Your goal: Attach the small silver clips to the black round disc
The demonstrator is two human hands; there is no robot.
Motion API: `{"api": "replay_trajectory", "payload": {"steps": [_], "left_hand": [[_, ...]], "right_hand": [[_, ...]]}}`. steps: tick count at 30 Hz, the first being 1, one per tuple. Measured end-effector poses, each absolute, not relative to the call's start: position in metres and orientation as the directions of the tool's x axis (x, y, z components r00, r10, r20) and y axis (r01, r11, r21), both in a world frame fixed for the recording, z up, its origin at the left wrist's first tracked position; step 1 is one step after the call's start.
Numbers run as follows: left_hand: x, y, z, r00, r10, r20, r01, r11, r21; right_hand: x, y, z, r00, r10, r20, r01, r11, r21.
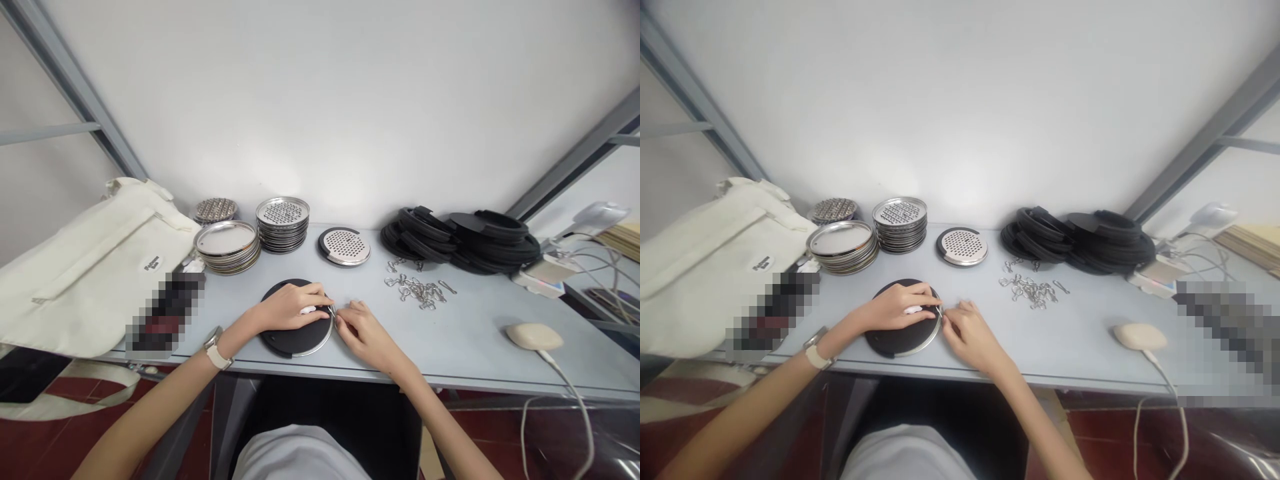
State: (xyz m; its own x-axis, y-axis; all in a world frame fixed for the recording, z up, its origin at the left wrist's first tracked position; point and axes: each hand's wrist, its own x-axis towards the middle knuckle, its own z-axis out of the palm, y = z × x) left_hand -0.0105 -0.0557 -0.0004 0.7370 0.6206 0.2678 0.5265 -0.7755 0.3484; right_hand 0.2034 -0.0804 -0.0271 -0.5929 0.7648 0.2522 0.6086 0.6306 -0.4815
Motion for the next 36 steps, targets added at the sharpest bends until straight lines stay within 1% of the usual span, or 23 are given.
{"api": "replay_trajectory", "payload": {"steps": [6, 14, 23, 36], "left_hand": [[-0.0105, -0.0562, 0.0003, 0.741, 0.615, 0.268, 0.527, -0.781, 0.336], [-0.0095, -0.0566, 0.0008, 0.733, 0.632, 0.253, 0.552, -0.769, 0.323], [-0.008, -0.0568, 0.0017, 0.728, 0.634, 0.263, 0.579, -0.773, 0.261], [-0.0092, -0.0563, 0.0008, 0.732, 0.63, 0.259, 0.558, -0.773, 0.302]], "right_hand": [[0.2046, -0.08, -0.0285, -0.595, 0.764, 0.25, 0.613, 0.633, -0.473], [0.2045, -0.0799, -0.0282, -0.6, 0.766, 0.233, 0.607, 0.625, -0.491], [0.2041, -0.0797, -0.0281, -0.596, 0.772, 0.22, 0.612, 0.614, -0.498], [0.2039, -0.0803, -0.0286, -0.595, 0.773, 0.22, 0.607, 0.611, -0.508]]}}
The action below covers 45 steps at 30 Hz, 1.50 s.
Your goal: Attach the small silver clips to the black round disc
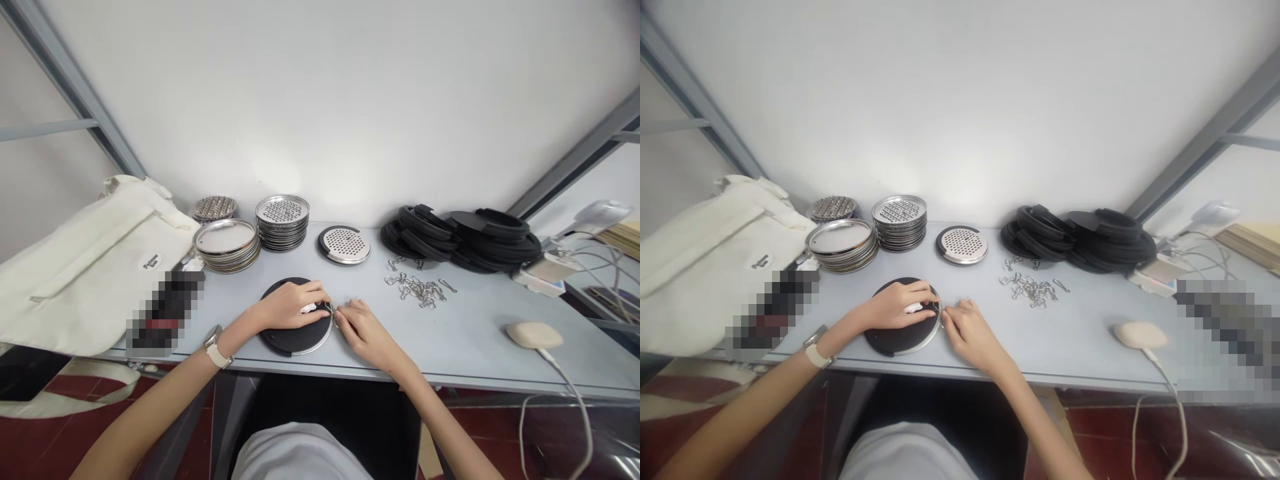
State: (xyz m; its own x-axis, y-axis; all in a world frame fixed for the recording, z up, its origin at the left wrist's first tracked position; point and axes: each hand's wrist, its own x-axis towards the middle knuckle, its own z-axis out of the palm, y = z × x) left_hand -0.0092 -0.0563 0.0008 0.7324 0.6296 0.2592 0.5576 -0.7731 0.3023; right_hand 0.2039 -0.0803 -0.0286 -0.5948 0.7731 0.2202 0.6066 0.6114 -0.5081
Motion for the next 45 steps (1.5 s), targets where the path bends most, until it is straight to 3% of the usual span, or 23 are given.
{"api": "replay_trajectory", "payload": {"steps": [28, 45], "left_hand": [[-0.0104, -0.0556, 0.0015, 0.738, 0.626, 0.252, 0.505, -0.761, 0.407], [-0.0098, -0.0554, 0.0024, 0.743, 0.62, 0.25, 0.503, -0.765, 0.402]], "right_hand": [[0.2039, -0.0792, -0.031, -0.603, 0.762, 0.236, 0.592, 0.625, -0.508], [0.2042, -0.0798, -0.0295, -0.61, 0.758, 0.233, 0.598, 0.632, -0.493]]}}
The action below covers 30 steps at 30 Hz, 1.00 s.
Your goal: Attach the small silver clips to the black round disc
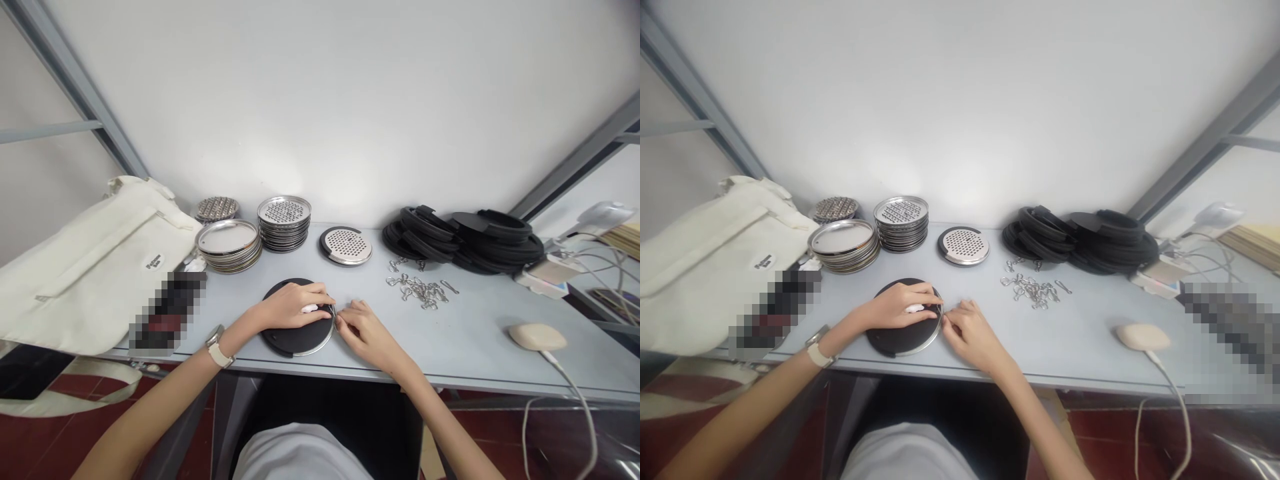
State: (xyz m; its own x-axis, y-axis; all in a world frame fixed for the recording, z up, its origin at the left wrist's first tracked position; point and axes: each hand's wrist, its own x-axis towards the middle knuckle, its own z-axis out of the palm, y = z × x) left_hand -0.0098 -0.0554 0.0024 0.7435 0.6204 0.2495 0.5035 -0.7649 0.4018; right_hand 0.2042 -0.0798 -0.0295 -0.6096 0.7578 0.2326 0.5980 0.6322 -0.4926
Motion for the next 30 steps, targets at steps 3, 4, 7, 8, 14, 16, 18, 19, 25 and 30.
{"api": "replay_trajectory", "payload": {"steps": [3, 4, 7, 8, 14, 16, 18, 19, 25, 30], "left_hand": [[-0.0097, -0.0552, 0.0015, 0.739, 0.623, 0.254, 0.503, -0.762, 0.407], [-0.0097, -0.0551, 0.0014, 0.738, 0.625, 0.253, 0.503, -0.76, 0.411], [-0.0099, -0.0547, 0.0017, 0.741, 0.625, 0.244, 0.498, -0.756, 0.425], [-0.01, -0.0546, 0.002, 0.743, 0.624, 0.242, 0.495, -0.756, 0.429], [-0.0097, -0.0543, 0.0037, 0.747, 0.625, 0.226, 0.492, -0.749, 0.445], [-0.0095, -0.0542, 0.004, 0.749, 0.623, 0.227, 0.487, -0.749, 0.45], [-0.0094, -0.054, 0.0041, 0.751, 0.621, 0.226, 0.482, -0.748, 0.456], [-0.0094, -0.054, 0.0042, 0.752, 0.619, 0.226, 0.478, -0.748, 0.459], [-0.0099, -0.0543, 0.0041, 0.743, 0.623, 0.245, 0.472, -0.748, 0.467], [-0.0098, -0.0543, 0.0038, 0.744, 0.621, 0.247, 0.47, -0.749, 0.467]], "right_hand": [[0.2042, -0.0796, -0.0294, -0.61, 0.757, 0.234, 0.598, 0.633, -0.492], [0.2041, -0.0795, -0.0294, -0.611, 0.757, 0.233, 0.597, 0.634, -0.492], [0.2039, -0.0794, -0.0288, -0.615, 0.755, 0.228, 0.597, 0.635, -0.491], [0.2038, -0.0794, -0.0285, -0.615, 0.755, 0.226, 0.598, 0.634, -0.49], [0.2035, -0.0802, -0.0281, -0.616, 0.754, 0.229, 0.598, 0.637, -0.486], [0.2035, -0.0803, -0.0284, -0.616, 0.753, 0.232, 0.597, 0.638, -0.485], [0.2036, -0.0802, -0.0288, -0.615, 0.753, 0.233, 0.598, 0.638, -0.484], [0.2037, -0.0802, -0.0289, -0.615, 0.753, 0.232, 0.599, 0.638, -0.484], [0.2038, -0.0805, -0.029, -0.611, 0.753, 0.242, 0.596, 0.64, -0.486], [0.2035, -0.0807, -0.029, -0.595, 0.765, 0.248, 0.604, 0.629, -0.49]]}}
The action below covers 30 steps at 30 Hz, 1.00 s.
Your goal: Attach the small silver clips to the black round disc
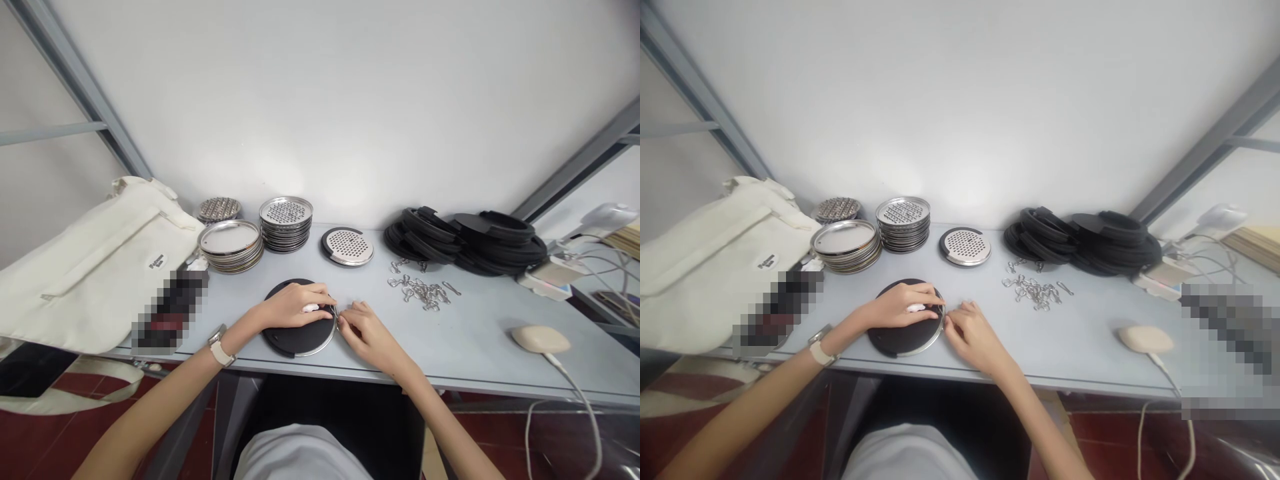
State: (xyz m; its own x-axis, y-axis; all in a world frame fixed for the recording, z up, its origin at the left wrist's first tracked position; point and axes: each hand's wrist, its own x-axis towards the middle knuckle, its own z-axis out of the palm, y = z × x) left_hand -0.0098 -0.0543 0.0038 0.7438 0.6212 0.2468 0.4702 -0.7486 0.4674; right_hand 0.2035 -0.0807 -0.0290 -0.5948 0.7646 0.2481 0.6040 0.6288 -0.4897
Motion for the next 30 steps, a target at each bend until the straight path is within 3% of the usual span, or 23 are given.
{"api": "replay_trajectory", "payload": {"steps": [23, 30], "left_hand": [[-0.0105, -0.054, 0.0045, 0.75, 0.618, 0.238, 0.48, -0.755, 0.448], [-0.0101, -0.0546, 0.0056, 0.751, 0.615, 0.242, 0.473, -0.756, 0.452]], "right_hand": [[0.2028, -0.0816, -0.0285, -0.587, 0.774, 0.237, 0.616, 0.617, -0.49], [0.2024, -0.0853, -0.0235, -0.502, 0.833, 0.233, 0.59, 0.527, -0.611]]}}
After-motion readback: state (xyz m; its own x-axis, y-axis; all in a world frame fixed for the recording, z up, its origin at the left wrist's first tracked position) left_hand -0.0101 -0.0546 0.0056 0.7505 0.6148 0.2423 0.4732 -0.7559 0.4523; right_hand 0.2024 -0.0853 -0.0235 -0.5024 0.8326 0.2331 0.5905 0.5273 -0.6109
